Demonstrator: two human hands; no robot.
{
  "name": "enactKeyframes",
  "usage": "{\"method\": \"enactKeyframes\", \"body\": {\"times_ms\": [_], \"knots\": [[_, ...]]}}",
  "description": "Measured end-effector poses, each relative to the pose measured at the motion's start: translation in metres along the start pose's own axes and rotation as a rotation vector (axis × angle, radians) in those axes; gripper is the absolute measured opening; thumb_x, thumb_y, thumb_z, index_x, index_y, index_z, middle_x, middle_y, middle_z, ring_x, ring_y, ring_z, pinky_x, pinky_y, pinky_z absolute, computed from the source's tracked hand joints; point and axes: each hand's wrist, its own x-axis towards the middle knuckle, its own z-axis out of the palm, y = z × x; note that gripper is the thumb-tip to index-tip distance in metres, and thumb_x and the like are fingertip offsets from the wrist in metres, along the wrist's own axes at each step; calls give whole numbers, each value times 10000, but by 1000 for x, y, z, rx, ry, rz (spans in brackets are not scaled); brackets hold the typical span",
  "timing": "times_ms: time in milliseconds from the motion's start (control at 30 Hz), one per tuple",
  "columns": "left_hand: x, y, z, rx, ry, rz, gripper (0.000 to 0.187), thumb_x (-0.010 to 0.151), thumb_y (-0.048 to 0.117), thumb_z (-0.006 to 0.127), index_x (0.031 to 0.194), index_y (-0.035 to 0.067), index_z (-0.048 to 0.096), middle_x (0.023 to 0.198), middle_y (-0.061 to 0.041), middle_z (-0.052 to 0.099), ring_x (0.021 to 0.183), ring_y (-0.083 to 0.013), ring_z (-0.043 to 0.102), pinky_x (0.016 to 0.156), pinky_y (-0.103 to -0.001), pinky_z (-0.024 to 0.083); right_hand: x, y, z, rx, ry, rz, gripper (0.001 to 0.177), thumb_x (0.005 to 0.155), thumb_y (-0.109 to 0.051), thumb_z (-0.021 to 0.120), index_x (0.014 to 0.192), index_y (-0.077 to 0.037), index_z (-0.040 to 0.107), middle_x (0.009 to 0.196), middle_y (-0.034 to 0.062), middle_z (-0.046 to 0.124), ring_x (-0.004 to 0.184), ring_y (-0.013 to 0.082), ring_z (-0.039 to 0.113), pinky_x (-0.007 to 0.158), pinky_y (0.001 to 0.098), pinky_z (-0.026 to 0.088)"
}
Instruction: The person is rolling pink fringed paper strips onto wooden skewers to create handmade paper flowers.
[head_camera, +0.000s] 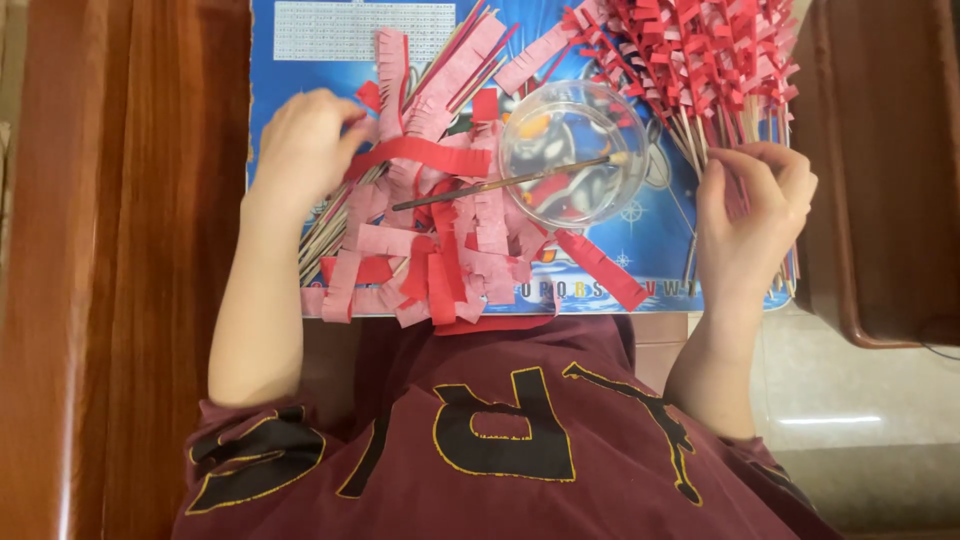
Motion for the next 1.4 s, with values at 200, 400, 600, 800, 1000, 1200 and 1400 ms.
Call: {"method": "enactKeyframes", "body": {"times_ms": [200, 400, 600, 800, 1000, 1200, 1400], "knots": [[-18, 29, -7, -42, -24, -8, 222, 960, 218, 724, 1105, 56, 770, 1052, -172, 711, 1028, -387, 658, 867, -491, 516, 0, -2, 0, -6, 32, 6, 79, 1032, -37, 745, 1102, -68, 765, 1219, 98, 637, 1211, 286, 562, 1037, 411, 439], [7, 61, -9, -132, 139, 106, 216, 1006, 159, 695, 1154, 9, 741, 1120, -173, 717, 1058, -370, 665, 906, -457, 528, 4, -17, -2, 25, 23, 10, 90, 995, -58, 757, 1080, -85, 762, 1202, 79, 647, 1160, 269, 568, 1020, 409, 414], [63, 61, 12, -174, -102, 227, 275, 948, 176, 728, 1161, 3, 739, 1081, -186, 716, 1004, -370, 678, 878, -456, 529, 3, -23, -2, 61, -10, 16, 98, 979, -71, 752, 1076, -86, 757, 1182, 71, 637, 1154, 269, 554, 1029, 405, 380], [73, 64, 44, 17, -161, 266, 273, 826, 204, 797, 1040, 37, 769, 957, -180, 706, 951, -387, 663, 830, -502, 517, 5, -22, -6, 59, -7, 22, 114, 971, -78, 753, 1084, -91, 758, 1182, 72, 635, 1152, 272, 552, 1027, 408, 384], [70, 70, 42, 38, -65, 230, 241, 843, 93, 749, 1080, 59, 773, 923, -155, 702, 941, -372, 667, 831, -507, 516, 4, -24, -3, 64, -14, 19, 121, 976, -80, 749, 1095, -91, 758, 1195, 75, 624, 1160, 269, 552, 1031, 406, 389], [80, 59, 35, -349, -67, -9, 392, 819, 86, 739, 1203, 9, 729, 930, -140, 751, 813, -256, 728, 755, -370, 563, 3, -26, -4, 69, -25, 24, 121, 980, -80, 745, 1099, -98, 761, 1205, 72, 617, 1166, 263, 554, 1036, 405, 386], [91, 53, 31, -524, -66, -99, 248, 849, 120, 794, 1064, -2, 779, 901, -104, 773, 792, -143, 733, 723, -272, 560, 4, -26, -2, 71, -31, 19, 123, 973, -78, 743, 1093, -98, 760, 1205, 74, 619, 1160, 261, 555, 1039, 406, 381]]}}
